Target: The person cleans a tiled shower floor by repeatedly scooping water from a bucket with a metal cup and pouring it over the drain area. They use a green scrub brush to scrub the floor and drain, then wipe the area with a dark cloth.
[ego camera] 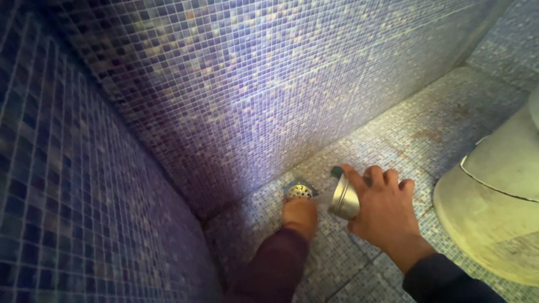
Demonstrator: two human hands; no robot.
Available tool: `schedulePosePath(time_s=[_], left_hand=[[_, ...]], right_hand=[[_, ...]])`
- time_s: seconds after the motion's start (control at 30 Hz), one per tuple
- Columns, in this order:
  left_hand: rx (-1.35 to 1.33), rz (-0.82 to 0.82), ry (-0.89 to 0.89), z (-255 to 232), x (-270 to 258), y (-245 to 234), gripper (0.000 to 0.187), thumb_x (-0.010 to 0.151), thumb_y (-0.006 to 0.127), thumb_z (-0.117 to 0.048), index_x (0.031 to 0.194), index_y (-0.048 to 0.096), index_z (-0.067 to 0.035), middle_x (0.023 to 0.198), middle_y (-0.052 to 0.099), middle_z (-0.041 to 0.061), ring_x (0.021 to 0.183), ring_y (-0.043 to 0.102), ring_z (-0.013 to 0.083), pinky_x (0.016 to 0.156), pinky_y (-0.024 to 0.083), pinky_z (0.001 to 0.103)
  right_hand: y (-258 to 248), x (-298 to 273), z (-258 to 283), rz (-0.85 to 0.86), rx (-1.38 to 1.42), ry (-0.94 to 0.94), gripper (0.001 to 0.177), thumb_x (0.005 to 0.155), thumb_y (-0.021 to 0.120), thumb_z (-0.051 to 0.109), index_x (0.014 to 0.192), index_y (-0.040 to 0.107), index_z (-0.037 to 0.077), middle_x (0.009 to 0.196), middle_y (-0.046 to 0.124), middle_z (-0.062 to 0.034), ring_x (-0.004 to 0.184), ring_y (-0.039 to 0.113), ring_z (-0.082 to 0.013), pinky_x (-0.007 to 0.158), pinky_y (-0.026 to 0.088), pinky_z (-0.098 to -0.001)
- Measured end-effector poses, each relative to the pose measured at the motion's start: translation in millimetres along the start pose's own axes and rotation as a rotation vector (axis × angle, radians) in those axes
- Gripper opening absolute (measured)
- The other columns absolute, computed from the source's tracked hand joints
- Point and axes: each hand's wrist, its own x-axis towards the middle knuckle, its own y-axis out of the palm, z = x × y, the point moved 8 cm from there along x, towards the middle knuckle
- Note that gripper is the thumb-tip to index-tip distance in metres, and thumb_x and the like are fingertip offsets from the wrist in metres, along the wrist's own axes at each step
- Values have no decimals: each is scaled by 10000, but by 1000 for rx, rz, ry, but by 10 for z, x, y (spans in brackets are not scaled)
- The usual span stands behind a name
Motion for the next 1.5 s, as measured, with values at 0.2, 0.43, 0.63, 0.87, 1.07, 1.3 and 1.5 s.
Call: schedulePosePath(time_s=[0.2, 0.43, 0.63, 0.87, 1.07, 1.3, 1.5], left_hand=[[-96, -541, 335, 96, -365, -471, 744, 685, 803, -468, 1256, 672, -10, 1436, 562, 215, 1359, 482, 412, 1108, 370, 586], [-42, -27, 87, 38, -317, -486, 422, 880, 693, -367, 1196, 704, -87, 1269, 651, 161, 1227, 609, 333, 1027, 482, 485], [-143, -192, 153, 69, -260, -720, 227, 925, 558, -109, 1013, 763, -68, 1057, 721, 204, 1011, 707, 385, 855, 576, 491], [-254, -248, 130, 124, -254, -775, 234, 892, 571, -99, 1018, 765, -60, 1093, 724, 209, 1056, 700, 384, 900, 572, 472], [-528, -207, 29, 141, -567, -1402, 155, 770, 726, -203, 882, 808, -134, 965, 756, 178, 968, 725, 359, 881, 574, 460], [-760, -338, 249, -558, -683, -2377, 279, 710, 846, -281, 932, 798, -119, 980, 781, 186, 964, 759, 338, 895, 581, 412], [-617, -346, 381, -1260, -662, -2902, 532, 741, 853, -383, 1159, 738, -75, 1156, 726, 237, 1132, 678, 401, 996, 526, 441]], right_hand=[[-84, 7, 49, -63, -40, -81, 1123, 538, 886, 282, 1547, 405, 385, 1211, 549, -50, 1156, 497, -289, 951, 369, -505], [-457, -123, 177, -220, -191, -231, 910, 720, 696, 103, 1547, 433, 377, 1185, 557, -73, 1151, 495, -284, 986, 350, -500], [-686, -284, 122, -310, -269, -274, 933, 729, 637, 52, 1572, 410, 383, 1284, 549, -92, 1211, 481, -287, 1023, 330, -523], [-865, -393, -1, -316, -207, -180, 960, 706, 729, 94, 1551, 414, 425, 1314, 536, -77, 1235, 475, -270, 1049, 329, -534], [-1127, -489, -333, -323, 19, -23, 1075, 537, 938, 335, 1490, 441, 340, 1306, 524, -97, 1215, 463, -337, 999, 343, -541], [-1758, -822, -1310, -780, 356, 8, 873, 681, 919, 475, 1339, 518, 64, 1167, 581, -183, 1019, 620, -327, 803, 513, -454], [-2026, -1114, -2565, -1018, 504, 111, 450, 947, 863, 333, 1060, 600, -13, 1004, 693, -93, 844, 605, -173, 806, 511, -289]])
